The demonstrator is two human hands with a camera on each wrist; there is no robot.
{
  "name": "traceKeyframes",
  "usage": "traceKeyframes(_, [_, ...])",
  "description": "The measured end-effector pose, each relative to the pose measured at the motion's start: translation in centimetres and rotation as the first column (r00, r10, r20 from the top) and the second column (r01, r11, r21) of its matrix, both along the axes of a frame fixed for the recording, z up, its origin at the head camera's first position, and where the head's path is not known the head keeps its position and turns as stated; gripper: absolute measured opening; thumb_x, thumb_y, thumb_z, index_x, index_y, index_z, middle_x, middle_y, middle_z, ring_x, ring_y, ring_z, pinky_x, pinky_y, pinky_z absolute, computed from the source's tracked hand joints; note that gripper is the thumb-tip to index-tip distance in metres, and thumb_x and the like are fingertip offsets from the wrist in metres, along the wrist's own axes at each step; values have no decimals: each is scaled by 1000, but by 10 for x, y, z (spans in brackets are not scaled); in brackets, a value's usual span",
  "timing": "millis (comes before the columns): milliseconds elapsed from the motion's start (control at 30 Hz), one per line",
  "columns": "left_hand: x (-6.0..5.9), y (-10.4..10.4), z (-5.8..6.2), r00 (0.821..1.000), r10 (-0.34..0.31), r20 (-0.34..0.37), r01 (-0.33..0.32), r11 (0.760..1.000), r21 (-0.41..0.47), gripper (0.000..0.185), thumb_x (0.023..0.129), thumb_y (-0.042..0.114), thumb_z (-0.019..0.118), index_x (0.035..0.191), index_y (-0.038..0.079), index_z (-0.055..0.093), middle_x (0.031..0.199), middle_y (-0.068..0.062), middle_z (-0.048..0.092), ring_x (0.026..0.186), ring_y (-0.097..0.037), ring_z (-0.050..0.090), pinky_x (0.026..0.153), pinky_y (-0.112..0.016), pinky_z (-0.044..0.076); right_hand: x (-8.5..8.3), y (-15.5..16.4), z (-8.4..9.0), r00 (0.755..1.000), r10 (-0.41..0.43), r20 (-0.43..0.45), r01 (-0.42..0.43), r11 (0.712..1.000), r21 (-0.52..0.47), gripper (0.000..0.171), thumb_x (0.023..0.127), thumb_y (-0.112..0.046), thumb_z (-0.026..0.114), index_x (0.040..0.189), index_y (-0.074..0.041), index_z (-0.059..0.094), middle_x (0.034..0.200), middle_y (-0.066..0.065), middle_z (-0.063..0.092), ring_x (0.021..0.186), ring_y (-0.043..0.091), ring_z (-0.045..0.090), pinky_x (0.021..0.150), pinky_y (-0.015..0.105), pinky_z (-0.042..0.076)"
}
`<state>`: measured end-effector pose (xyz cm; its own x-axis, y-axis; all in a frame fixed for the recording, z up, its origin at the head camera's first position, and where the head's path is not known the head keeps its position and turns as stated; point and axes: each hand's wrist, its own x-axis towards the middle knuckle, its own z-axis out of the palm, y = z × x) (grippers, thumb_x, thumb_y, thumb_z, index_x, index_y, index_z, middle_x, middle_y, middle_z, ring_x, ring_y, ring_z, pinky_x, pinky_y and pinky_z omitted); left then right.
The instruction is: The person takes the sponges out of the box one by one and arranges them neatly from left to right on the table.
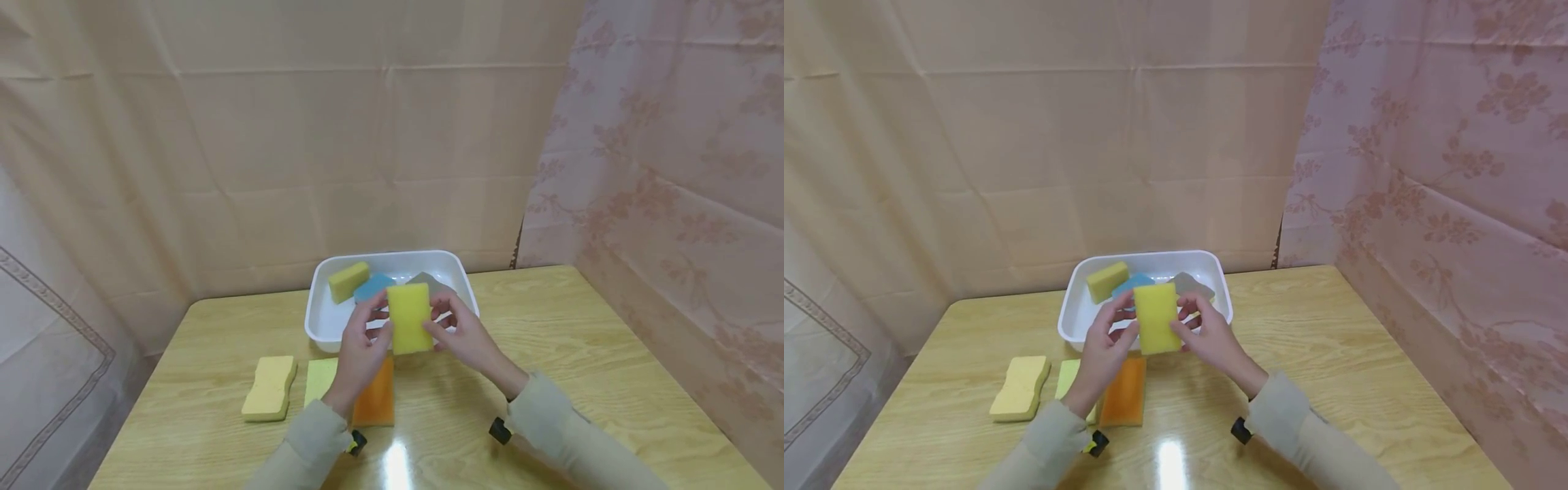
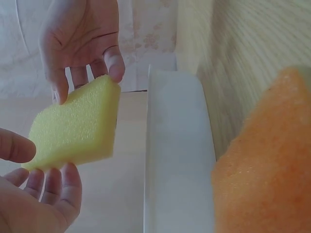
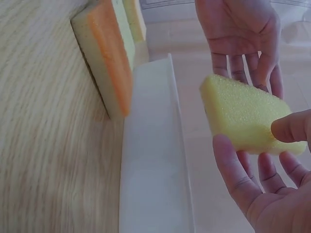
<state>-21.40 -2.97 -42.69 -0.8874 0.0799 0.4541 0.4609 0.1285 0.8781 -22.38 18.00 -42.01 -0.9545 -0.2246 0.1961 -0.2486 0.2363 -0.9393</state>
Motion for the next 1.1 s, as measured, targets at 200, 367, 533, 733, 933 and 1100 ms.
traceKeyframes(200, [8,1,-2,999,-30,35,31,999,-23,53,95,-1,65,146,11,53,130,-8,58,112,-28,60,86,-42,56,7,5,-3,999,4,31,-5,1000,30,33,97,-8,68,124,-5,50,110,16,52,86,28,60,64,43,62])
traceKeyframes(367, [13,3,-6,992,-74,97,80,995,-55,56,95,1,66,148,12,50,133,-9,54,114,-29,58,87,-36,56,11,13,-9,998,35,52,-38,998,46,32,96,-6,68,121,-3,49,107,16,52,82,25,59,64,51,61])
traceKeyframes(533, [18,5,-13,980,-102,169,124,985,-122,59,96,4,65,150,14,46,134,-9,51,114,-26,56,87,-29,57,12,22,-16,994,83,68,-90,991,101,30,96,-9,69,117,-3,49,104,15,55,79,25,61,64,53,60])
traceKeyframes(733, [21,6,-22,975,-75,209,115,975,-188,62,92,0,67,149,11,46,131,-7,53,112,-24,57,82,-26,57,14,29,-21,984,117,134,-137,980,147,28,98,-16,69,117,-3,52,106,14,60,83,33,67,67,50,61])
traceKeyframes(933, [24,8,-26,959,-69,275,135,964,-229,63,91,-1,68,149,9,45,131,-6,53,112,-21,58,84,-26,56,16,33,-22,980,108,166,-137,974,178,24,98,-18,69,110,0,59,97,11,66,78,34,68,65,38,61])
traceKeyframes(1100, [26,8,-32,942,-96,321,175,958,-226,63,92,-1,67,150,6,44,130,-7,53,111,-21,58,84,-26,56,16,38,-25,977,124,174,-163,959,232,21,97,-21,72,102,-2,63,89,9,68,75,32,68,64,38,60])
